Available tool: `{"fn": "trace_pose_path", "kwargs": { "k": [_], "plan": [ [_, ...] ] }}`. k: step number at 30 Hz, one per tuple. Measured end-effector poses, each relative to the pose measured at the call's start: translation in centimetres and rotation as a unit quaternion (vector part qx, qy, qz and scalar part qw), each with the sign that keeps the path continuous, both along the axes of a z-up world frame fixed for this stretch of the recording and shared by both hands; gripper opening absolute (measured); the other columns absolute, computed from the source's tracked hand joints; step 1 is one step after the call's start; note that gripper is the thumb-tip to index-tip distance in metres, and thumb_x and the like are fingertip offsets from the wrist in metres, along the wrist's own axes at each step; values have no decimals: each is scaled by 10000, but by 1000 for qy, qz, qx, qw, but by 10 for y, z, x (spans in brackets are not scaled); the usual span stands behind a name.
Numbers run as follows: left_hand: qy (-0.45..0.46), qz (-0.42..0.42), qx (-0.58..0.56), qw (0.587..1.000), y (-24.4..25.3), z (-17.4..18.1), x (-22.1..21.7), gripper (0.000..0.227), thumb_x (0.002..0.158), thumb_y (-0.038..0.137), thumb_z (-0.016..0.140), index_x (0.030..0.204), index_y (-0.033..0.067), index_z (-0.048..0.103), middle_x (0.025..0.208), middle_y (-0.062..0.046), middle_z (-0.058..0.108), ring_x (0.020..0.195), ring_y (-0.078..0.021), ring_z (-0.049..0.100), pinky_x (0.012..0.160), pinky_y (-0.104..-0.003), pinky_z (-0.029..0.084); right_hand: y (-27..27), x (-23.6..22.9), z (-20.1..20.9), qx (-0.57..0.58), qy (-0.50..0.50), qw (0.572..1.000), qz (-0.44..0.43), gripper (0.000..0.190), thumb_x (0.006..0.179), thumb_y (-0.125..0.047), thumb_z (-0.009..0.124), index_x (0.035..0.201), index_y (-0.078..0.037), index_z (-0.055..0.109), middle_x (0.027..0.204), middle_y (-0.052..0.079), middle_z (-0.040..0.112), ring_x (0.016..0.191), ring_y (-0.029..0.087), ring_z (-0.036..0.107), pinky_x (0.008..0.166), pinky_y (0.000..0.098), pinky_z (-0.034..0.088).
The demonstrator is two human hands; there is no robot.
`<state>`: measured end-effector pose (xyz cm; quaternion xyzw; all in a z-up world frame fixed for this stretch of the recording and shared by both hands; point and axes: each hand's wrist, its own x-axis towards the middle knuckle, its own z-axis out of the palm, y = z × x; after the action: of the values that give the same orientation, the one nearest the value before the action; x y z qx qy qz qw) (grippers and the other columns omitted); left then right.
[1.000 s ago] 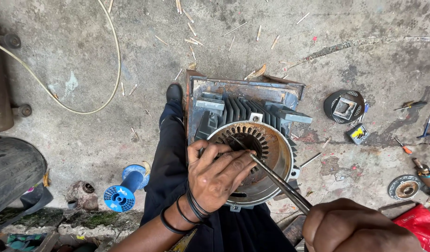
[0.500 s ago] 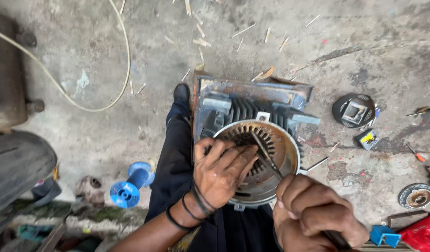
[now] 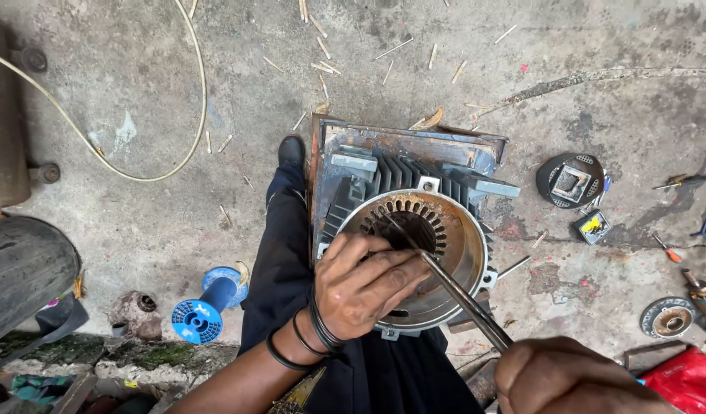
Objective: The person sits on the floor of a repair workshop and uses a hooked metal rod to pull burnt copper windings out of an electric motor stator, working the hook into the coil slots and dragging out wire a little at a time while steadying the stator with the other hand.
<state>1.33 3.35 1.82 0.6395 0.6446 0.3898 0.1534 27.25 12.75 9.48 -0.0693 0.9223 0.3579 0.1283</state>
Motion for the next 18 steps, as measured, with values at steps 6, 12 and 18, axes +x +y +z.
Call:
{"fn": "trace_pose_path", "kwargs": {
  "k": [6, 12, 18],
  "plan": [
    [-18, -2, -1, 1000, -3, -3, 2, 186, 830, 114, 859, 1008, 108, 807, 1023, -9, 785, 904, -154, 624, 792, -314, 470, 8, 91, -23, 31, -8, 999, -19, 521, 1065, -150, 315, 766, 61, 685, 536, 288, 655, 397, 323, 504, 408, 448, 453],
    [-25, 0, -11, 1000, -4, -5, 3, 206, 832, 134, 856, 1033, 132, 807, 1025, 8, 786, 899, -146, 610, 799, -313, 469, 16, 120, -30, 58, -20, 997, -44, 437, 1046, -99, 364, 784, 47, 682, 556, 294, 662, 421, 338, 535, 438, 451, 474],
    [-12, -5, -25, 1000, -4, -5, 3, 255, 843, 128, 850, 1093, 116, 802, 1037, 0, 784, 907, -153, 597, 787, -307, 459, 17, 97, -21, 82, -29, 994, -68, 357, 1026, -47, 413, 802, 32, 680, 576, 300, 670, 446, 354, 566, 468, 455, 495]
  ]
}}
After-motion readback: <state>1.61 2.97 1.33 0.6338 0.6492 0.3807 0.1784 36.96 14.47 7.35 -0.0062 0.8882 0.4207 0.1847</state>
